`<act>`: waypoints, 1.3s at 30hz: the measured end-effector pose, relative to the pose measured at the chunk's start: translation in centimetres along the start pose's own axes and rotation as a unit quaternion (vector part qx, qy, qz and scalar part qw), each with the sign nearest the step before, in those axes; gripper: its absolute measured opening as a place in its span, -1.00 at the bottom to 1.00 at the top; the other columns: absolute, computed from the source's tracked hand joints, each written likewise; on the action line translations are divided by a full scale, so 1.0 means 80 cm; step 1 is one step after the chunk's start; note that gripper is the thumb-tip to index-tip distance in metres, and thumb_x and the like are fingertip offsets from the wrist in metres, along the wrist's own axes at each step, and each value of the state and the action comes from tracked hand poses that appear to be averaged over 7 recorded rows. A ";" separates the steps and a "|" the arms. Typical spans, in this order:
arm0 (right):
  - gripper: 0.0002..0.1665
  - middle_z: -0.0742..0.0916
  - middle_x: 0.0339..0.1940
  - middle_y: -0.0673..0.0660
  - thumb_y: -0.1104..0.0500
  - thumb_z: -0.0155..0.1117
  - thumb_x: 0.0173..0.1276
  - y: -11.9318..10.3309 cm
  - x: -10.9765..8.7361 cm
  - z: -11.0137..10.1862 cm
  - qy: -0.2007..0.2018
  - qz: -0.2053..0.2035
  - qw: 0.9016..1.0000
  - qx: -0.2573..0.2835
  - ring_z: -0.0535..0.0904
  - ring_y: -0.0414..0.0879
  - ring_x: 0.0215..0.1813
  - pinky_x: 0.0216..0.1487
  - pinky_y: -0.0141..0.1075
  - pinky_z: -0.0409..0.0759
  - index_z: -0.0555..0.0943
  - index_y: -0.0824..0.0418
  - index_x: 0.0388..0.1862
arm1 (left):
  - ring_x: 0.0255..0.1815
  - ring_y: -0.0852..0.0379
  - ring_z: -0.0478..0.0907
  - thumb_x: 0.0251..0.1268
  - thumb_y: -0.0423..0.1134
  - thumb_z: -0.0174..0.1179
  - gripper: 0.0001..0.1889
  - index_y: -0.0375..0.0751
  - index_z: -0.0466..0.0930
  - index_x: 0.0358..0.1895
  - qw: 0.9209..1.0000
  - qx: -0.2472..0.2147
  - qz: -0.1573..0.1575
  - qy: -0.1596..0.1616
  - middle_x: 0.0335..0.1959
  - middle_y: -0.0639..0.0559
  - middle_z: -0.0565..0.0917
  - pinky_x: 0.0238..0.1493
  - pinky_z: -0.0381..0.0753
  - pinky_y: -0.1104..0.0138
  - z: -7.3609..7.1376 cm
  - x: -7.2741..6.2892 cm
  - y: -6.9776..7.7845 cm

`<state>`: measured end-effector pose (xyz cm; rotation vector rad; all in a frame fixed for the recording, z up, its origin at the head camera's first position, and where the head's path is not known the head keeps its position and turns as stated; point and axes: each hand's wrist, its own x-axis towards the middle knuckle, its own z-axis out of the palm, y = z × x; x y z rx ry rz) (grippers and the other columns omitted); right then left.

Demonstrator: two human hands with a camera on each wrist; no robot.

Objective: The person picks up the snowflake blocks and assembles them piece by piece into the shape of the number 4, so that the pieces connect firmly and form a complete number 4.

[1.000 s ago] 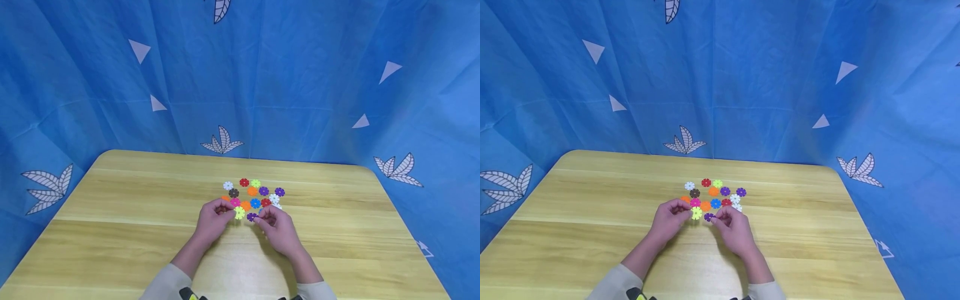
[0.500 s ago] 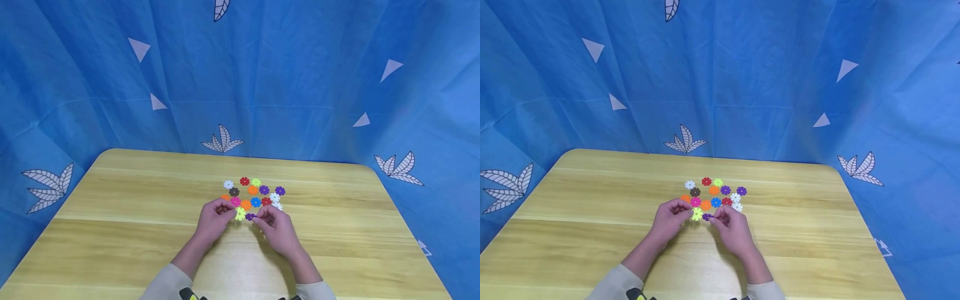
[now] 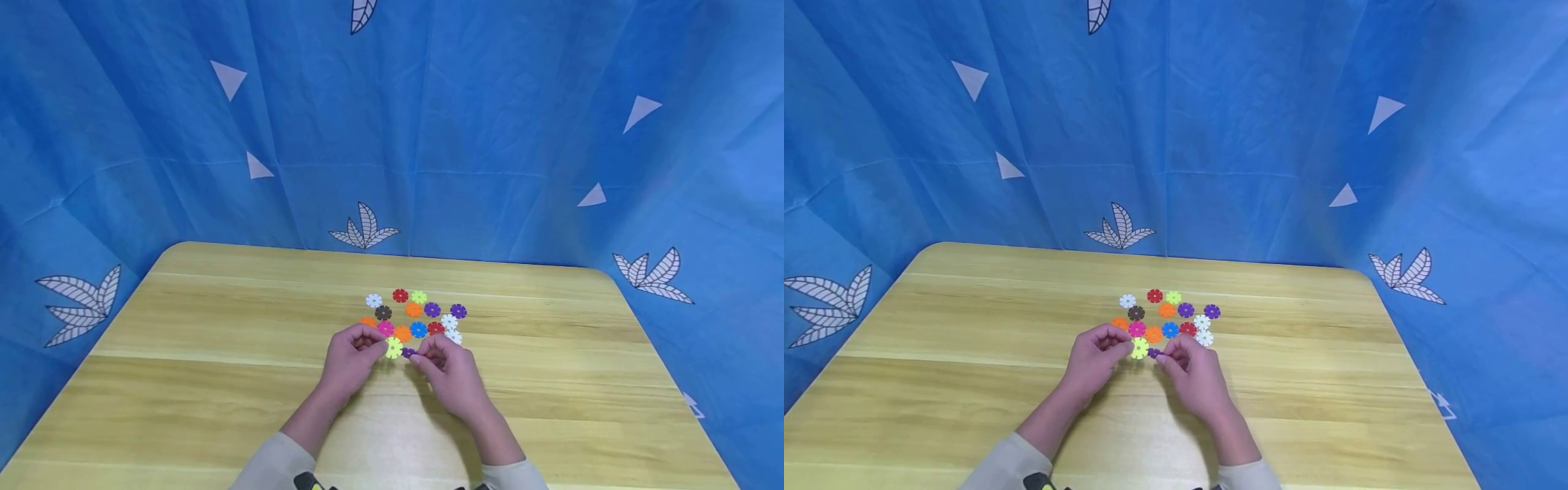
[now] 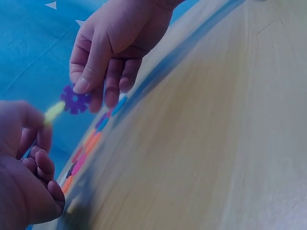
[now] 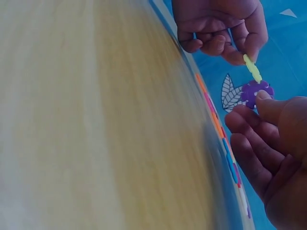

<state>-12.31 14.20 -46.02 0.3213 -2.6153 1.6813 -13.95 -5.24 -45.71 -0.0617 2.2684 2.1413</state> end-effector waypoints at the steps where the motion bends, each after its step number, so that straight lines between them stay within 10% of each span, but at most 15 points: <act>1: -0.86 0.75 -0.39 0.06 0.27 0.34 0.40 0.000 0.000 0.000 -0.002 -0.003 1.000 0.007 0.67 -0.01 -0.37 -0.39 -0.30 0.65 0.54 0.11 -0.30 | -0.40 0.11 0.45 0.10 -0.45 0.36 -0.88 -0.25 0.69 -0.28 1.000 0.000 0.000 -0.001 -0.42 -0.01 0.61 -0.39 0.51 0.42 0.000 0.000 0.000; 22: -0.84 0.75 -0.42 -0.05 0.37 0.46 0.24 -0.004 0.002 0.003 0.070 -0.053 0.996 0.032 0.68 -0.08 -0.40 -0.32 -0.26 0.71 0.75 0.11 -0.32 | -0.35 0.10 0.46 0.23 -0.40 0.34 -0.91 -0.25 0.67 -0.22 0.999 -0.009 0.029 -0.029 -0.36 -0.02 0.61 -0.35 0.53 0.42 0.001 -0.003 0.003; 39: -0.82 0.76 -0.37 -0.06 0.36 0.45 0.24 -0.004 0.000 0.003 0.051 -0.047 0.997 0.036 0.71 -0.07 -0.33 -0.26 -0.27 0.72 0.74 0.07 -0.33 | -0.45 -0.18 0.61 0.23 -0.39 0.37 -0.83 -0.30 0.63 -0.16 0.998 -0.013 0.029 -0.062 -0.45 -0.20 0.67 -0.51 0.56 0.39 0.001 -0.011 0.002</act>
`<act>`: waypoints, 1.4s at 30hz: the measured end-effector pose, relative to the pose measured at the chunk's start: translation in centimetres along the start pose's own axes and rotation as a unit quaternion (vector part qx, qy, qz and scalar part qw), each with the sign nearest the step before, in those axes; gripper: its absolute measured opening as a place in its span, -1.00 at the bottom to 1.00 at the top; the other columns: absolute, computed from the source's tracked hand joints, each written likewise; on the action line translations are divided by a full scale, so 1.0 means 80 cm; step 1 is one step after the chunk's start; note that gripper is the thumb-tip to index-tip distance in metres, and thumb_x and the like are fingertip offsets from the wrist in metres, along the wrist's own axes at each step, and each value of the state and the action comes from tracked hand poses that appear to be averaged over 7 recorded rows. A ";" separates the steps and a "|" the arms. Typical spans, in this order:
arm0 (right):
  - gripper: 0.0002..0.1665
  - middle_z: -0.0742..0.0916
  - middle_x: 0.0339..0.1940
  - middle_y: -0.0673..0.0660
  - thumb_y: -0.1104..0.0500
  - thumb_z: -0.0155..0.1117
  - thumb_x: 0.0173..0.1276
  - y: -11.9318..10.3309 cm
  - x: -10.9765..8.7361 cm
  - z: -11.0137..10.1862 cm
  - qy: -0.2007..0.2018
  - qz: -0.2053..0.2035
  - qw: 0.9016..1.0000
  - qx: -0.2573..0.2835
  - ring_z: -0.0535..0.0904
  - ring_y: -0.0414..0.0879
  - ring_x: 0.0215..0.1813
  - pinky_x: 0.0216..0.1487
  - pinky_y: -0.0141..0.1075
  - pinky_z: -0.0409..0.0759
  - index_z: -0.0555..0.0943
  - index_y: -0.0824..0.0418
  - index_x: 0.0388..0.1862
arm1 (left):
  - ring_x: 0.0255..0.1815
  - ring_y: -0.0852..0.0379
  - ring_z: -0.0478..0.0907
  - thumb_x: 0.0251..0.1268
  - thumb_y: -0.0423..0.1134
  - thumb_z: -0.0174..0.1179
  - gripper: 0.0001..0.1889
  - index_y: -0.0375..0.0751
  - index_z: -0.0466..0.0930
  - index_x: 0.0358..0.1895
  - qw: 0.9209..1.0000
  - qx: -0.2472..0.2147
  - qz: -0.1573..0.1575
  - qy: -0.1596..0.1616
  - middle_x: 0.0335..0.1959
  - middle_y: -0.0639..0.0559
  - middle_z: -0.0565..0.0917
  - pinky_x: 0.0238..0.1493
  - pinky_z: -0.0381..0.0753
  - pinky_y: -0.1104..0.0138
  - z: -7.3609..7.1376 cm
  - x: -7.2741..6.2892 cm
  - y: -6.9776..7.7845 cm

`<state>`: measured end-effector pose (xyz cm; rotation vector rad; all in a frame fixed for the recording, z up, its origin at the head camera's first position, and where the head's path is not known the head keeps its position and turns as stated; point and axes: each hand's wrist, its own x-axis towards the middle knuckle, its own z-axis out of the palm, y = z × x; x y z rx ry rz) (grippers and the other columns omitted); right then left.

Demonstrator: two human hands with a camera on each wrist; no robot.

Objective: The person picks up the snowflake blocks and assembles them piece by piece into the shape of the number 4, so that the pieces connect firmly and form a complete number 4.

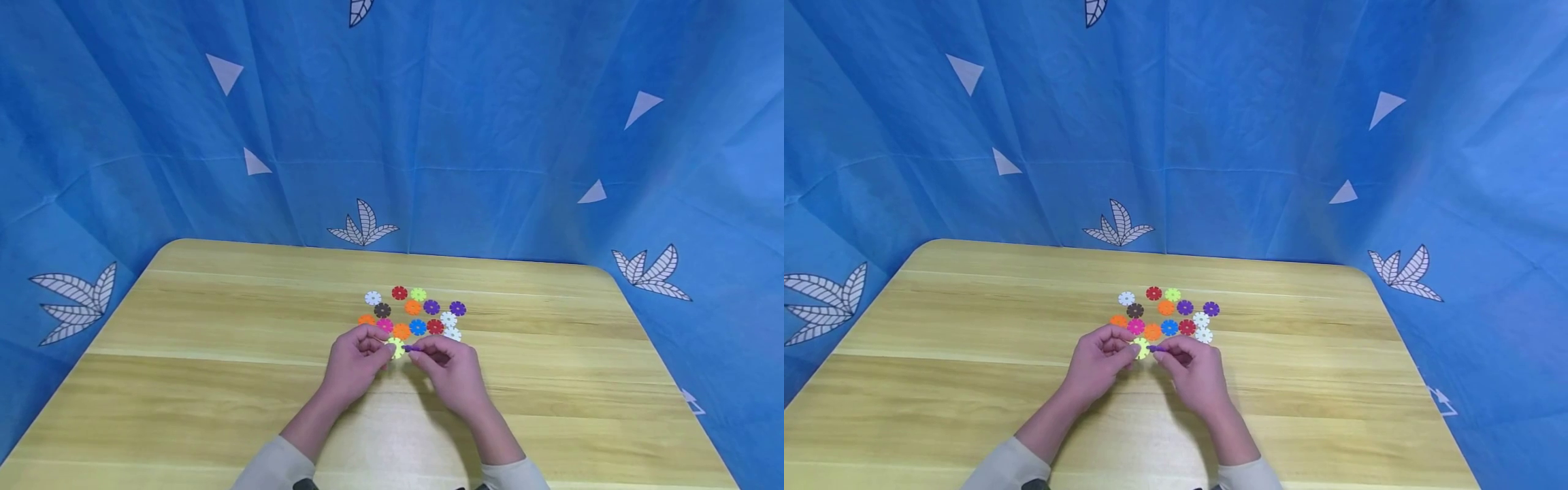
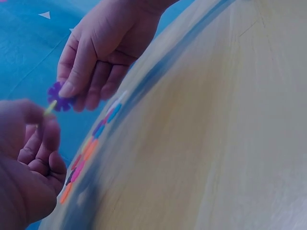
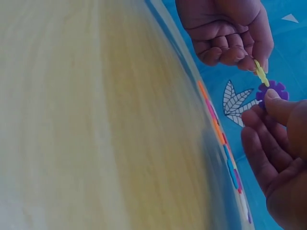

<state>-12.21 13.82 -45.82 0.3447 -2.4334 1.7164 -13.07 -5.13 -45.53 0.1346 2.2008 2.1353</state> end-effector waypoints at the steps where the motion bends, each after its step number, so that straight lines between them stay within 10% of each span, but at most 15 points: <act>1: -0.82 0.76 -0.36 -0.04 0.37 0.45 0.24 0.000 0.000 0.000 0.002 -0.002 1.000 0.006 0.71 -0.06 -0.32 -0.25 -0.27 0.72 0.74 0.08 -0.33 | -0.44 -0.19 0.63 0.23 -0.38 0.37 -0.83 -0.30 0.62 -0.16 1.000 -0.002 -0.004 -0.002 -0.44 -0.20 0.67 -0.51 0.57 0.38 0.000 0.000 0.000; 23: -0.90 0.75 -0.44 0.00 0.35 0.47 0.23 0.004 0.001 0.006 0.008 -0.029 0.999 0.022 0.67 -0.04 -0.39 -0.35 -0.29 0.70 0.76 0.15 -0.36 | -0.41 -0.23 0.70 0.25 -0.47 0.32 -0.84 -0.41 0.57 -0.16 0.997 -0.057 -0.035 -0.029 -0.45 -0.19 0.67 -0.29 0.73 0.19 0.000 -0.003 0.008; 42: -0.60 0.73 -0.36 0.01 0.21 0.63 0.09 0.011 0.006 -0.016 0.042 0.064 0.996 -0.039 0.67 -0.07 -0.36 -0.29 -0.26 0.71 0.74 0.22 -0.07 | -0.43 -0.11 0.71 0.26 -0.44 0.31 -0.80 -0.24 0.60 -0.08 0.998 -0.038 -0.043 -0.031 -0.51 -0.17 0.66 -0.33 0.65 0.26 -0.006 0.001 0.002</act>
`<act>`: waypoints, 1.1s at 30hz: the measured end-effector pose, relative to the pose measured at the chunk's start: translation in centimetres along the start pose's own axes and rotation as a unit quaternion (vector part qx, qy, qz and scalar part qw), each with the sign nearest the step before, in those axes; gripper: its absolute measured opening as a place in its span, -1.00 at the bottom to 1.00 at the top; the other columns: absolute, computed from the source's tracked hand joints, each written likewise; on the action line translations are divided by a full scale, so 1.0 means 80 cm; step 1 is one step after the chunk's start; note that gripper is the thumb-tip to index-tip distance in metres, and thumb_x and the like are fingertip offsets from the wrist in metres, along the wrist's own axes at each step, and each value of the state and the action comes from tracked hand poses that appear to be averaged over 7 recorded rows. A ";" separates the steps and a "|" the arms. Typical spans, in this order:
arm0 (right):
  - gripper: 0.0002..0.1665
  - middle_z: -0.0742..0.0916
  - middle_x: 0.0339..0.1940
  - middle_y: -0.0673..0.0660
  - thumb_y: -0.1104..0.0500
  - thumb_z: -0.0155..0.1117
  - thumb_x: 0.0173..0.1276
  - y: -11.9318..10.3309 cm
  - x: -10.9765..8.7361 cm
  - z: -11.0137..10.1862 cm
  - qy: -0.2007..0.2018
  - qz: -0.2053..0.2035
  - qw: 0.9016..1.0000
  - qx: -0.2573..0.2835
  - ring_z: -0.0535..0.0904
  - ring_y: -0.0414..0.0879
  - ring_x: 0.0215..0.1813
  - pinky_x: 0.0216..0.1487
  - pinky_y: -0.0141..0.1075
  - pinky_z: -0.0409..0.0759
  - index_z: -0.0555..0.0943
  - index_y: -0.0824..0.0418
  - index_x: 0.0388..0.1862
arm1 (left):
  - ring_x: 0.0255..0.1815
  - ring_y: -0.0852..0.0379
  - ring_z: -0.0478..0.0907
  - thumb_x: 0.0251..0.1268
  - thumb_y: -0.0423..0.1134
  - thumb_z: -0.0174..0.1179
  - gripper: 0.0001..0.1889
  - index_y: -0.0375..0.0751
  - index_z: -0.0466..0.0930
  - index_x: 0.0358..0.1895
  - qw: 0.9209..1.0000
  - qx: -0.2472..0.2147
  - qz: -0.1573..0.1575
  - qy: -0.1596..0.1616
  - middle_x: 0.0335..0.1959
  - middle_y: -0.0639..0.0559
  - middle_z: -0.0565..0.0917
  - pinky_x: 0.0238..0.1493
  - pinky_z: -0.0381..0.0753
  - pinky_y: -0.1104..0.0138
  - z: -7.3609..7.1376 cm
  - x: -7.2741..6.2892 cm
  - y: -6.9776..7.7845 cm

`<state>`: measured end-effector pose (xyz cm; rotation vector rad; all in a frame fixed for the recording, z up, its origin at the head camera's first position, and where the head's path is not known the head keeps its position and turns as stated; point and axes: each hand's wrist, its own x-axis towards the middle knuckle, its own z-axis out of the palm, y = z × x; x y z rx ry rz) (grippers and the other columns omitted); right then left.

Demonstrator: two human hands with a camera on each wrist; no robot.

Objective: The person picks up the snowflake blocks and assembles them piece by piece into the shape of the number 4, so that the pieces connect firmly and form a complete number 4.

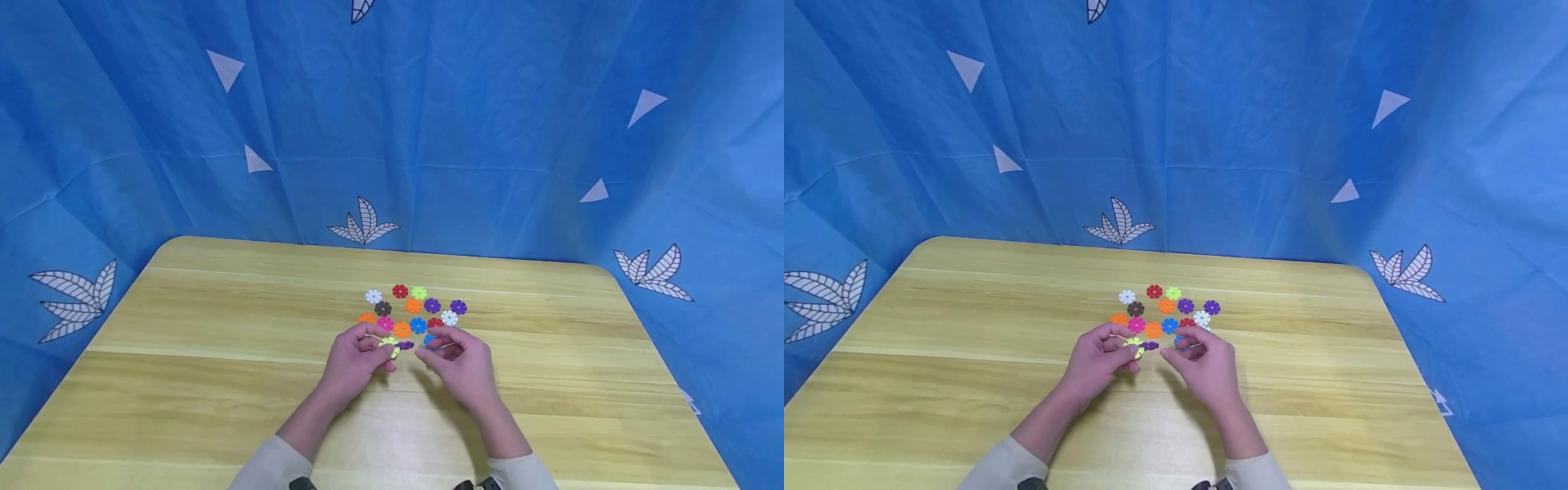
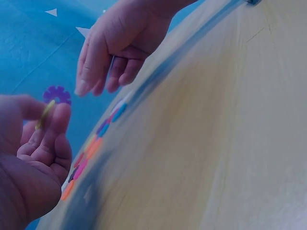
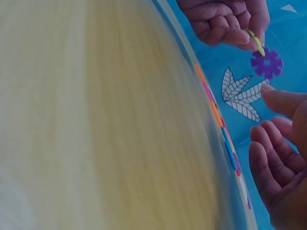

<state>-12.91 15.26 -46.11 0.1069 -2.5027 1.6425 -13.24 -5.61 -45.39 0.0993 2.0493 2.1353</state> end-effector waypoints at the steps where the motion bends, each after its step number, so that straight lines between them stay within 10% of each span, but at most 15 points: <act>1: -0.59 0.73 -0.37 0.01 0.20 0.64 0.08 0.001 0.001 -0.002 0.003 0.004 1.000 -0.008 0.67 -0.07 -0.37 -0.32 -0.27 0.70 0.74 0.21 -0.07 | -0.43 -0.10 0.71 0.26 -0.44 0.31 -0.80 -0.23 0.60 -0.08 1.000 0.001 0.001 0.000 -0.52 -0.16 0.66 -0.34 0.65 0.26 0.000 0.000 0.000; 33: -0.68 0.57 -0.56 -0.04 0.09 0.64 0.09 0.023 0.011 0.002 0.034 0.046 0.986 -0.155 0.42 -0.12 -0.53 -0.49 -0.31 0.38 0.75 0.15 -0.21 | -0.40 -0.11 0.70 0.26 -0.43 0.32 -0.79 -0.22 0.61 -0.06 1.000 -0.004 -0.004 0.000 -0.50 -0.16 0.65 -0.38 0.60 0.30 -0.004 -0.002 0.002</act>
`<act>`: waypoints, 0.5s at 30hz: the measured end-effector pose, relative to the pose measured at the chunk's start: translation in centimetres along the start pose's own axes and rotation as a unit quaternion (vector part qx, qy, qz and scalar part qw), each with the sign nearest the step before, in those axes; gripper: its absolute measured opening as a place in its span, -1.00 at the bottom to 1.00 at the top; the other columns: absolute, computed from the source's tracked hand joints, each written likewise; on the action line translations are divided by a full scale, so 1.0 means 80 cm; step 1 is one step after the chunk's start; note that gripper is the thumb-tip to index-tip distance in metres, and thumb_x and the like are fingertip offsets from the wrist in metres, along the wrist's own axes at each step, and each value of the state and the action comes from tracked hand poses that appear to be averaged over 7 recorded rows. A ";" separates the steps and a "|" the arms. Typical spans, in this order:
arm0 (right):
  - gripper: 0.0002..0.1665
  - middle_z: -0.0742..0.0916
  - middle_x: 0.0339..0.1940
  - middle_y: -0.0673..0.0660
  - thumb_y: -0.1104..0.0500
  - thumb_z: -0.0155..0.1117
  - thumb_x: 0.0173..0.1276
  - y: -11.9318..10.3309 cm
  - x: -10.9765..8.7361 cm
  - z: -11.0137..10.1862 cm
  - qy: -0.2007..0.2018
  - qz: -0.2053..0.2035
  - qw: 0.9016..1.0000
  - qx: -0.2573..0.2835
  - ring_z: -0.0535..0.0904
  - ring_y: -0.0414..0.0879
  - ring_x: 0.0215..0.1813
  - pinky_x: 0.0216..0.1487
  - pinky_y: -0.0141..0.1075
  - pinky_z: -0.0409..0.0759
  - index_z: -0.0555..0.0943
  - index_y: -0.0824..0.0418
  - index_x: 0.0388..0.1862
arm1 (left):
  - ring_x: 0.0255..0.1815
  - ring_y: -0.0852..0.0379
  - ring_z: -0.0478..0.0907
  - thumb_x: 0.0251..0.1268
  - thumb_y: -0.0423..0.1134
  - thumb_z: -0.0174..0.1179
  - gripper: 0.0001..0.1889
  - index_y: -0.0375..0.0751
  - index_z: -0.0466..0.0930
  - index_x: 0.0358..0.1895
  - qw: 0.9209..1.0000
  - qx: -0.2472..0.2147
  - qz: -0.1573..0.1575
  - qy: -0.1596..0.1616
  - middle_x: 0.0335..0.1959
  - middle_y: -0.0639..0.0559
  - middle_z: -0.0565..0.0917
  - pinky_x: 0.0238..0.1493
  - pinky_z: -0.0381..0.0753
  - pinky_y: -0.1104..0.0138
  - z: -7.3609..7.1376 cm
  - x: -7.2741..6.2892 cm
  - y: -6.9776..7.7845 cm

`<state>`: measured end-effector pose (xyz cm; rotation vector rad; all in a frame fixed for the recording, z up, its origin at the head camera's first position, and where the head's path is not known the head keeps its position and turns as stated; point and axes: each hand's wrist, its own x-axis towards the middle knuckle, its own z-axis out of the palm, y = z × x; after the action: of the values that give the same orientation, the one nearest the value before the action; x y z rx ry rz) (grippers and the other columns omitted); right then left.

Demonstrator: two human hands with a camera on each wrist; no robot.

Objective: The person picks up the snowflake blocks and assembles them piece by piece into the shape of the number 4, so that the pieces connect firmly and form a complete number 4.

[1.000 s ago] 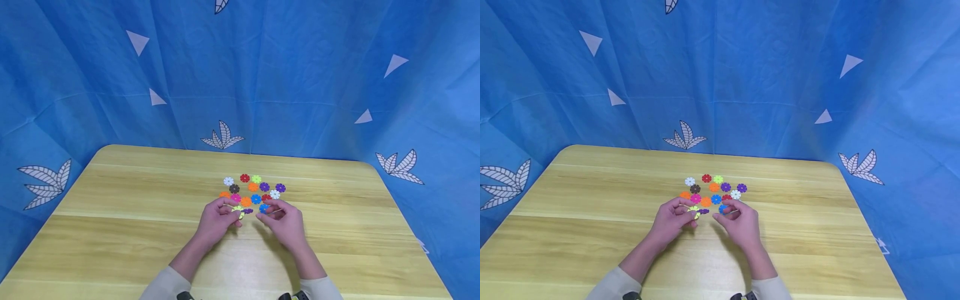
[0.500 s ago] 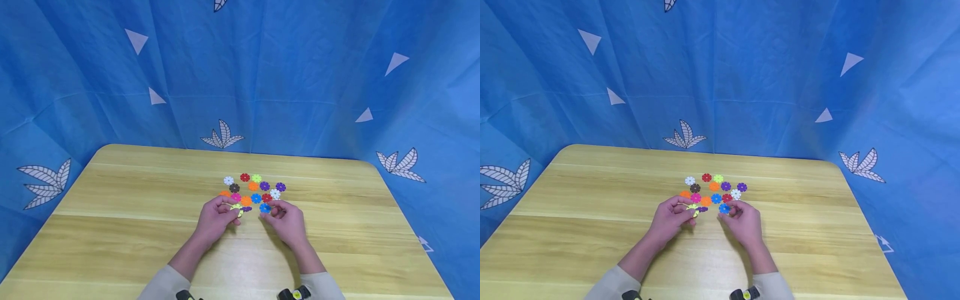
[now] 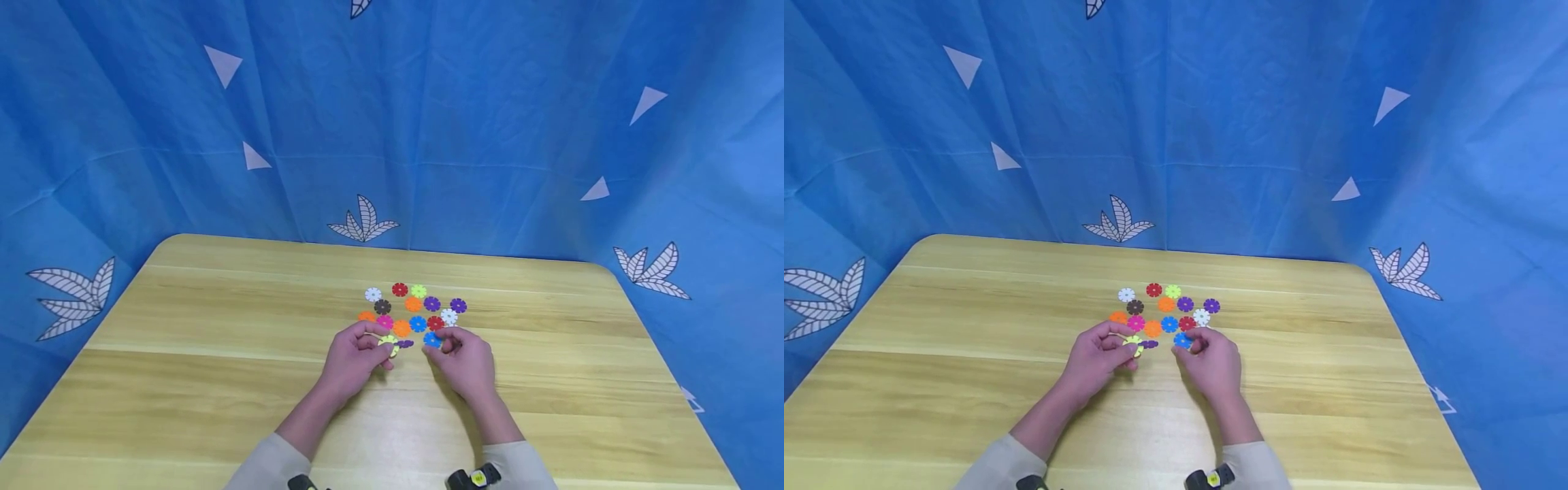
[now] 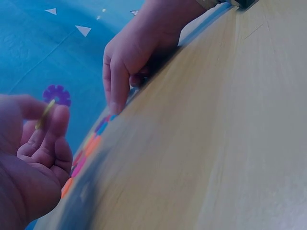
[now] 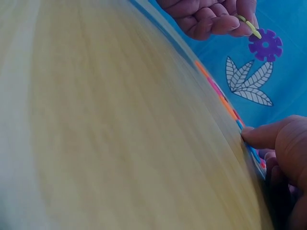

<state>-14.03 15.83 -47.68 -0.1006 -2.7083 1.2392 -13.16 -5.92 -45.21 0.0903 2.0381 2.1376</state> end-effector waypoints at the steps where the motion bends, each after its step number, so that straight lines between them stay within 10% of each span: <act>1: -0.69 0.57 -0.56 -0.04 0.09 0.63 0.09 0.000 0.000 0.000 0.001 0.001 1.000 -0.004 0.42 -0.12 -0.53 -0.48 -0.30 0.37 0.75 0.15 -0.21 | -0.40 -0.12 0.70 0.27 -0.43 0.32 -0.79 -0.22 0.61 -0.07 1.000 0.001 0.000 0.000 -0.50 -0.16 0.65 -0.38 0.59 0.30 0.000 0.000 0.000; 15: -0.69 0.56 -0.58 -0.04 0.07 0.60 0.14 0.000 0.002 0.002 0.007 0.017 1.000 -0.022 0.44 -0.11 -0.51 -0.40 -0.24 0.40 0.71 0.16 -0.20 | -0.39 -0.21 0.70 0.25 -0.43 0.32 -0.79 -0.26 0.61 -0.07 1.000 0.001 0.000 0.007 -0.48 -0.19 0.66 -0.40 0.60 0.33 -0.001 -0.001 -0.003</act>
<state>-14.22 15.75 -47.80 -0.1606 -2.7329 1.1831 -13.07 -5.99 -45.48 0.0755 2.0467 2.1419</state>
